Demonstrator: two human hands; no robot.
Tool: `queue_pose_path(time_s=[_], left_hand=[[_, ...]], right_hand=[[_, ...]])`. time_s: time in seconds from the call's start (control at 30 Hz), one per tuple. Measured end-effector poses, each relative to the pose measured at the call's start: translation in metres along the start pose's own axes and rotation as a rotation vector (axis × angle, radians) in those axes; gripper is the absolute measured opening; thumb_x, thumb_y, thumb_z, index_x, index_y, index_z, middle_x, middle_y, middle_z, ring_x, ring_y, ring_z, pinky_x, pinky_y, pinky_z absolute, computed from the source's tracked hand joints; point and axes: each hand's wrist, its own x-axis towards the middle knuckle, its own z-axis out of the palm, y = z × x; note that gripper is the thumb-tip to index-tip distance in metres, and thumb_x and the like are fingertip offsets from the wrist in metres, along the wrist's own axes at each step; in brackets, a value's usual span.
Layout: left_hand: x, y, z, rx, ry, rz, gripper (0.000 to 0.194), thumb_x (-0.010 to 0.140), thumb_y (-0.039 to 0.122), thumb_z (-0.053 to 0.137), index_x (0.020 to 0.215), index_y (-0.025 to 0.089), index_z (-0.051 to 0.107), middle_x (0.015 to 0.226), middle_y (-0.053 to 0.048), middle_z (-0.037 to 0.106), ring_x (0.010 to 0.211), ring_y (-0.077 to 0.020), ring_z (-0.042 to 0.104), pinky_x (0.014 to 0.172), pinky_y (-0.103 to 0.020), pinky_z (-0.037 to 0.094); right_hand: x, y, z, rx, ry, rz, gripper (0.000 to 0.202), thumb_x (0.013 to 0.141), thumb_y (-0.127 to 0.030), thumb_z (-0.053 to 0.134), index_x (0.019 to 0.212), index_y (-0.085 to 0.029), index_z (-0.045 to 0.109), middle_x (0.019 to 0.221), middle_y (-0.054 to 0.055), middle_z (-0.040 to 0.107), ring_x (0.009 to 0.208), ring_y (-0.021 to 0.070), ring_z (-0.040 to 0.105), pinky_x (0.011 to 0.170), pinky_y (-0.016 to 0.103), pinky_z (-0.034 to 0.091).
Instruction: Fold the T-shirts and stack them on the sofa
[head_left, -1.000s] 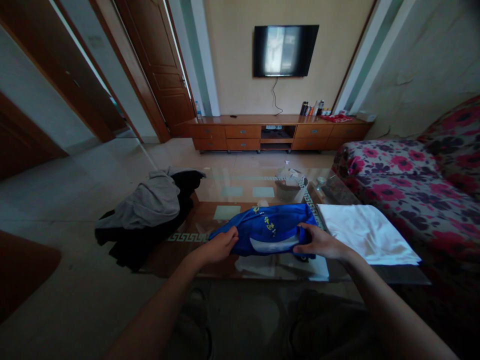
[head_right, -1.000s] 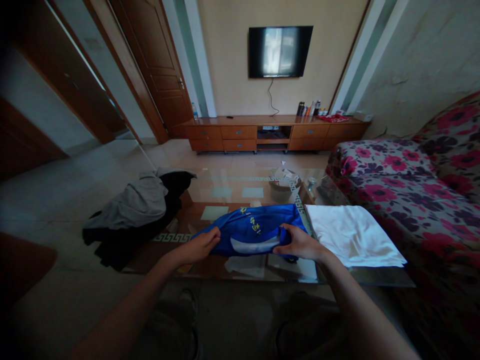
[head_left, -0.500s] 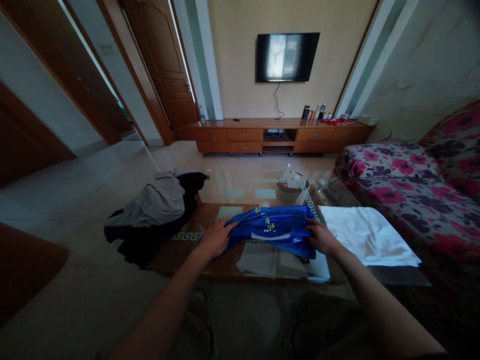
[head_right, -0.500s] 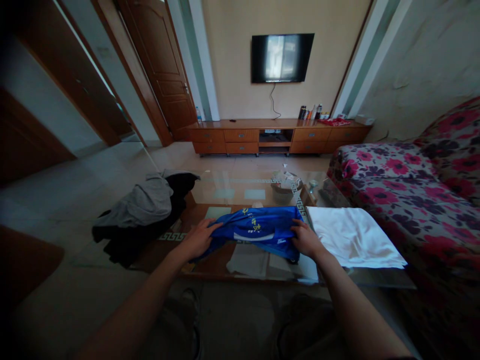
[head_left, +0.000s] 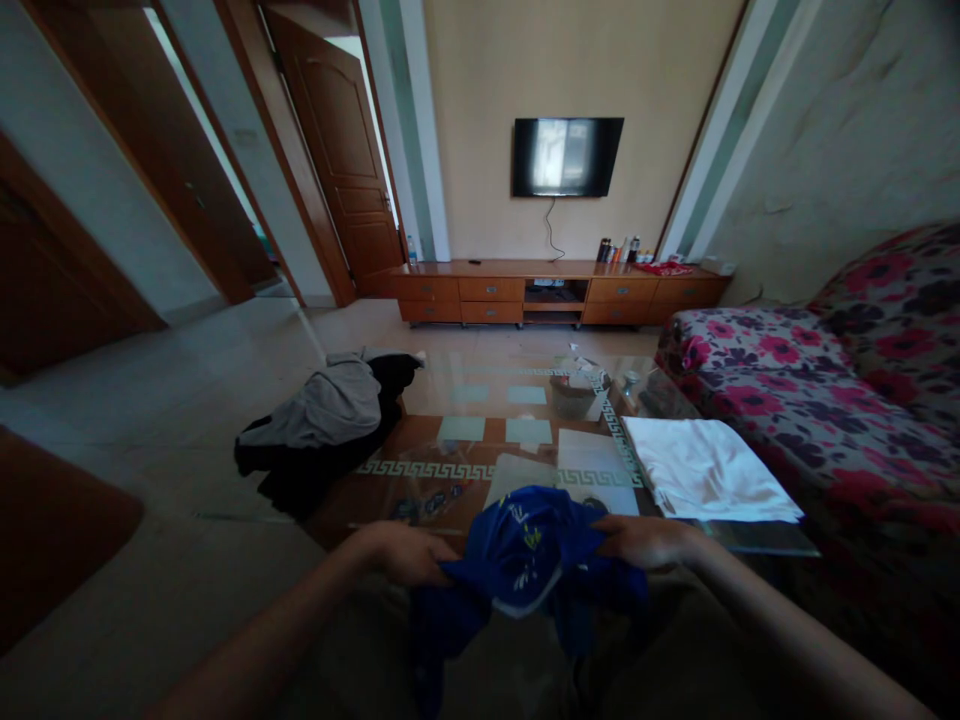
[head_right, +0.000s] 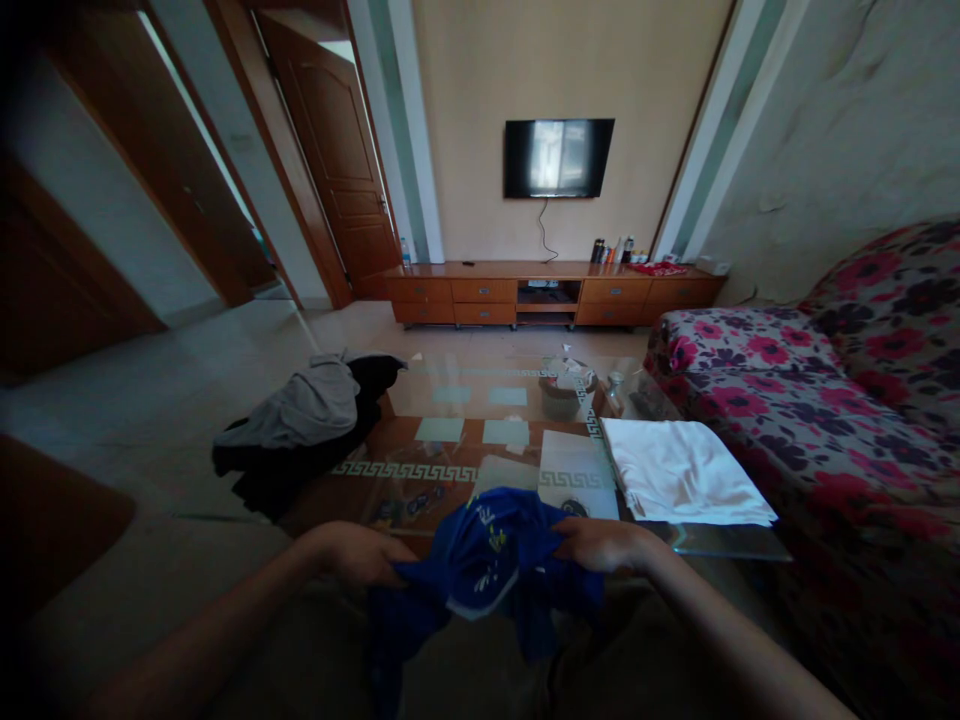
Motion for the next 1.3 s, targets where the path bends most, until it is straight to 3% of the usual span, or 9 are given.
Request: queue_pose_path(time_s=[0.1,0.27,0.4,0.47,0.57,0.7,0.87,1.17,1.3], left_hand=[[-0.036,0.005,-0.010,-0.163,-0.130,-0.076,0.033,0.087,0.053,0.063,0.099,0.027,0.077,0.091,0.000,0.076,0.086,-0.0238,0.068,0.078,-0.032,0.056],[-0.086,0.032,-0.046,-0.325,0.152,0.019,0.049,0.094,0.059,0.054,0.117,0.020,0.073,0.115,-0.007,0.074,0.104,-0.0254,0.067,0.092,-0.033,0.053],[-0.118,0.062,-0.071,-0.283,0.386,0.081,0.047,0.093,0.055,0.058,0.126,0.024,0.069,0.119,-0.005,0.073,0.110,-0.0265,0.066,0.096,-0.037,0.053],[-0.130,0.069,-0.080,-0.210,0.494,0.046,0.046,0.093,0.055,0.058,0.123,0.023,0.071,0.113,-0.004,0.074,0.104,-0.0264,0.068,0.091,-0.036,0.056],[-0.144,0.069,-0.092,-0.063,0.668,0.002,0.042,0.091,0.054,0.059,0.115,0.023,0.074,0.104,-0.003,0.076,0.095,-0.0253,0.069,0.085,-0.033,0.057],[-0.155,0.068,-0.101,0.025,0.791,-0.037,0.040,0.090,0.054,0.058,0.108,0.022,0.075,0.101,-0.004,0.076,0.088,-0.0237,0.070,0.080,-0.032,0.058],[-0.166,0.071,-0.104,0.075,0.874,-0.131,0.035,0.083,0.052,0.063,0.098,0.024,0.076,0.091,-0.004,0.075,0.078,-0.0210,0.069,0.071,-0.026,0.057],[-0.172,0.064,-0.106,-0.087,1.127,-0.197,0.038,0.077,0.049,0.069,0.102,0.020,0.075,0.082,-0.003,0.075,0.065,-0.0184,0.067,0.057,-0.025,0.054],[-0.177,0.064,-0.110,-0.091,1.248,-0.268,0.046,0.075,0.053,0.071,0.107,0.019,0.075,0.069,-0.001,0.071,0.051,-0.0159,0.061,0.044,-0.023,0.047]], right_hand=[[-0.029,-0.027,-0.009,-0.088,0.009,-0.002,0.028,0.087,-0.031,0.061,0.107,-0.022,0.079,0.103,0.006,0.077,0.086,0.0218,0.070,0.077,0.031,0.055],[-0.077,-0.085,-0.041,-0.136,0.103,-0.125,0.039,0.092,-0.049,0.061,0.113,-0.022,0.078,0.108,0.006,0.076,0.100,0.0277,0.069,0.095,0.039,0.055],[-0.105,-0.119,-0.059,-0.246,0.347,-0.190,0.048,0.092,-0.058,0.062,0.120,-0.022,0.075,0.112,0.008,0.074,0.109,0.0292,0.066,0.102,0.040,0.051],[-0.117,-0.131,-0.066,-0.292,0.429,-0.212,0.047,0.094,-0.057,0.061,0.117,-0.020,0.075,0.112,0.010,0.074,0.106,0.0272,0.066,0.097,0.036,0.052],[-0.134,-0.144,-0.074,-0.305,0.391,-0.207,0.040,0.094,-0.054,0.062,0.104,-0.017,0.076,0.099,0.008,0.074,0.088,0.0208,0.067,0.077,0.028,0.054],[-0.149,-0.148,-0.082,-0.338,0.320,-0.147,0.033,0.092,-0.050,0.068,0.089,-0.018,0.075,0.080,0.002,0.067,0.069,0.0137,0.060,0.058,0.022,0.046],[-0.159,-0.138,-0.094,-0.406,0.267,-0.100,0.029,0.088,-0.048,0.073,0.089,-0.020,0.075,0.081,0.003,0.069,0.069,0.0155,0.061,0.059,0.024,0.048],[-0.162,-0.128,-0.116,-0.707,0.599,-0.272,0.025,0.091,-0.036,0.062,0.108,-0.026,0.077,0.107,0.007,0.075,0.094,0.0238,0.072,0.085,0.034,0.059],[-0.165,-0.128,-0.122,-0.852,0.642,-0.285,0.026,0.094,-0.032,0.055,0.110,-0.028,0.076,0.107,0.007,0.074,0.094,0.0229,0.071,0.080,0.032,0.060]])
